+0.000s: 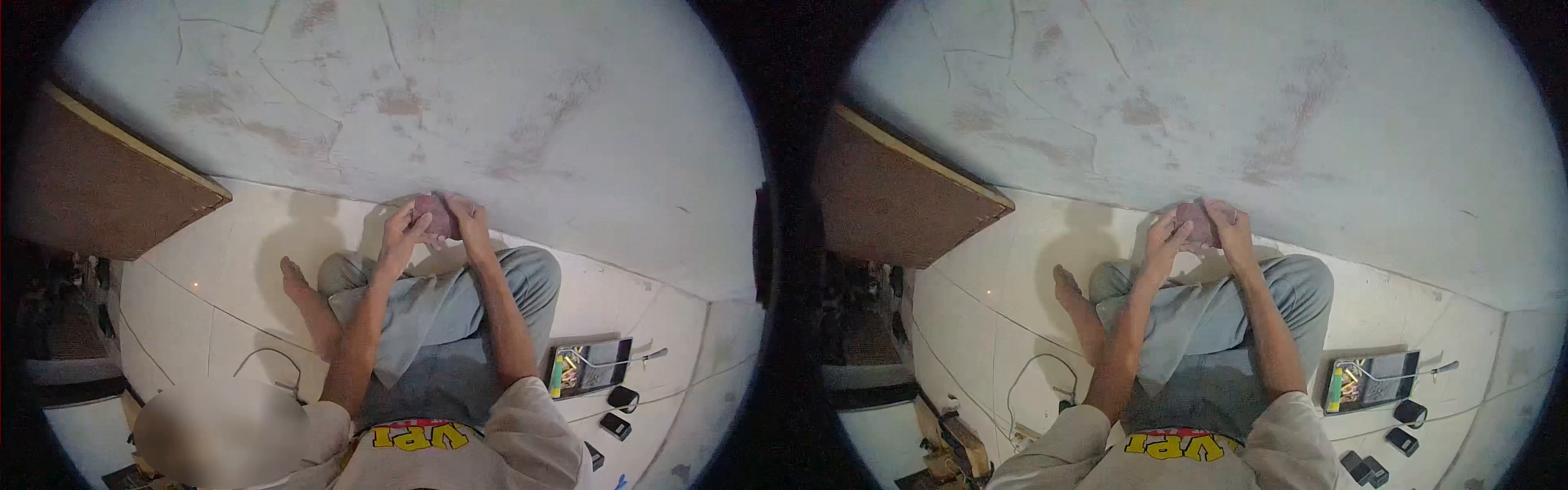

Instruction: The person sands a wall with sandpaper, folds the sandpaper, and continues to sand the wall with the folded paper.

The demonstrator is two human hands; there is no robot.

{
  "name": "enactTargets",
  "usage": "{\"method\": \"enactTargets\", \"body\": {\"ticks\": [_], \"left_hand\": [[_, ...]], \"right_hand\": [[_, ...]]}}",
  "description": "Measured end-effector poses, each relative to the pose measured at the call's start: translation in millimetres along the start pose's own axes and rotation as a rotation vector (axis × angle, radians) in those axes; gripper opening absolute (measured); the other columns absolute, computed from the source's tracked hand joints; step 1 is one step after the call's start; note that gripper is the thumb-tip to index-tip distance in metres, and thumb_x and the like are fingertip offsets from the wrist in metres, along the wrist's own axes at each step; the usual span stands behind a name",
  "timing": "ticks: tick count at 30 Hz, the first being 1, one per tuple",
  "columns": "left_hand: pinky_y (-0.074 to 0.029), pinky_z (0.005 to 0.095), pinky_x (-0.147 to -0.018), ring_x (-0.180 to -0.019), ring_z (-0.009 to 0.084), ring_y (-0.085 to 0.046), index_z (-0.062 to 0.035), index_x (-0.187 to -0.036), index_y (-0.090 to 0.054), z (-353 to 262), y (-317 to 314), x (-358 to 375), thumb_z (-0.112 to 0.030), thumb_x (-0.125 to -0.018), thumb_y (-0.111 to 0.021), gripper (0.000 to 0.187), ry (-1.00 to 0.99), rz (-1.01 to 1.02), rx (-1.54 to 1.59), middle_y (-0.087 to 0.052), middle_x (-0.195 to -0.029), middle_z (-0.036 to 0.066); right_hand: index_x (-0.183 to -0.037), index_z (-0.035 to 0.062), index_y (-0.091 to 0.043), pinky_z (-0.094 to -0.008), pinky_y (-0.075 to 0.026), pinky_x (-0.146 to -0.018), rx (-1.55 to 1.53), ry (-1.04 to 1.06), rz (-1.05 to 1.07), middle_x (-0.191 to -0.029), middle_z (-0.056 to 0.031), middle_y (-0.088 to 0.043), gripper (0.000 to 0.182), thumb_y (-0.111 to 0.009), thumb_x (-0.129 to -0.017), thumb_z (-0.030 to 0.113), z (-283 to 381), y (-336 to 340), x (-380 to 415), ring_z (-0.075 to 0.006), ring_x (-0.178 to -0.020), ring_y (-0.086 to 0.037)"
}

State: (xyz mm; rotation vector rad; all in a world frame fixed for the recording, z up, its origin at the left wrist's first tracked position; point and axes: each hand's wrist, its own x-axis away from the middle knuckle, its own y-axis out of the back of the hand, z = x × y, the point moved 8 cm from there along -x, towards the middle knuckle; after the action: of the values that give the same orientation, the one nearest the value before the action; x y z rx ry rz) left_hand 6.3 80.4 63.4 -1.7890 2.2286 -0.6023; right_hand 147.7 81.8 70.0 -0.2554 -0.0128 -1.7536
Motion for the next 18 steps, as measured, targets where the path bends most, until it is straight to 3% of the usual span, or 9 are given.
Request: {"method": "enactTargets", "body": {"ticks": [4, 6, 7, 9, 12, 15, 17, 18], "left_hand": [[-0.058, 0.0296, -0.061, -0.076, 0.0168, -0.064, 0.0050, -0.123, -0.049, 2, 1, -1, -0.010, -0.091, -0.059, 0.036, 0.020, -0.002, -0.067, -0.063, -0.098, 0.013], [-0.058, 0.0292, -0.061, -0.078, 0.0164, -0.064, 0.0047, -0.121, -0.052, -1, 0, 3, -0.009, -0.091, -0.058, 0.033, -0.021, -0.023, -0.210, -0.063, -0.098, 0.013], [-0.057, 0.0288, -0.062, -0.080, 0.0159, -0.064, 0.0045, -0.119, -0.054, -5, 0, 3, -0.007, -0.091, -0.058, 0.031, -0.078, -0.037, -0.350, -0.063, -0.099, 0.013], [-0.058, 0.0290, -0.063, -0.082, 0.0151, -0.063, 0.0043, -0.116, -0.057, 22, 17, -8, -0.004, -0.091, -0.056, 0.027, -0.141, -0.043, -0.398, -0.063, -0.100, 0.013], [-0.059, 0.0294, -0.062, -0.081, 0.0151, -0.063, 0.0036, -0.117, -0.057, 10, 9, -1, -0.003, -0.091, -0.055, 0.027, -0.151, -0.063, -0.466, -0.064, -0.099, 0.013], [-0.060, 0.0299, -0.060, -0.082, 0.0170, -0.063, 0.0049, -0.119, -0.056, -15, -3, 7, -0.003, -0.090, -0.055, 0.029, -0.257, -0.093, -0.685, -0.064, -0.100, 0.014], [-0.060, 0.0306, -0.058, -0.078, 0.0202, -0.065, 0.0064, -0.119, -0.055, 11, 16, -1, -0.003, -0.090, -0.056, 0.030, -0.042, -0.156, -0.214, -0.063, -0.100, 0.014], [-0.060, 0.0306, -0.058, -0.078, 0.0202, -0.065, 0.0064, -0.119, -0.055, 6, 15, 0, -0.003, -0.090, -0.056, 0.030, -0.043, -0.158, -0.216, -0.063, -0.100, 0.014]], "right_hand": [[-0.098, -0.0038, -0.067, -0.0286, -0.046, -0.063, 0.081, 0.137, 0.074, -0.076, -0.0077, -0.065, 0.035, -0.055, -0.093, 0.029, 14, -8, 7, -0.0114, -0.068, -0.056], [-0.101, -0.0023, -0.066, -0.0344, -0.047, -0.064, 0.501, 0.251, 0.116, -0.076, -0.0181, -0.065, 0.031, -0.054, -0.093, 0.025, 20, -11, 8, -0.0226, -0.067, -0.061], [-0.101, -0.0023, -0.066, -0.0344, -0.047, -0.064, 0.497, 0.236, 0.116, -0.076, -0.0181, -0.065, 0.031, -0.054, -0.093, 0.025, 15, -11, 9, -0.0226, -0.067, -0.061], [-0.101, -0.0014, -0.065, -0.0403, -0.047, -0.067, 0.624, 0.375, 0.069, -0.079, -0.0257, -0.062, 0.029, -0.053, -0.092, 0.024, 22, -14, 11, -0.0365, -0.072, -0.063], [-0.099, -0.0021, -0.065, -0.0431, -0.047, -0.068, 0.607, 0.350, 0.071, -0.081, -0.0265, -0.063, 0.031, -0.053, -0.093, 0.026, 20, -14, 11, -0.0421, -0.074, -0.061], [-0.096, -0.0032, -0.065, -0.0426, -0.047, -0.068, 0.690, 0.293, 0.078, -0.079, -0.0265, -0.062, 0.033, -0.053, -0.093, 0.027, 27, -13, 12, -0.0419, -0.071, -0.060], [-0.095, -0.0036, -0.065, -0.0415, -0.047, -0.066, 0.666, 0.250, 0.066, -0.077, -0.0245, -0.063, 0.032, -0.055, -0.092, 0.027, 11, -4, 0, -0.0388, -0.068, -0.061], [-0.093, -0.0041, -0.065, -0.0405, -0.047, -0.064, 0.643, 0.213, 0.054, -0.075, -0.0225, -0.064, 0.032, -0.056, -0.091, 0.027, 9, -2, -3, -0.0357, -0.065, -0.062]]}}
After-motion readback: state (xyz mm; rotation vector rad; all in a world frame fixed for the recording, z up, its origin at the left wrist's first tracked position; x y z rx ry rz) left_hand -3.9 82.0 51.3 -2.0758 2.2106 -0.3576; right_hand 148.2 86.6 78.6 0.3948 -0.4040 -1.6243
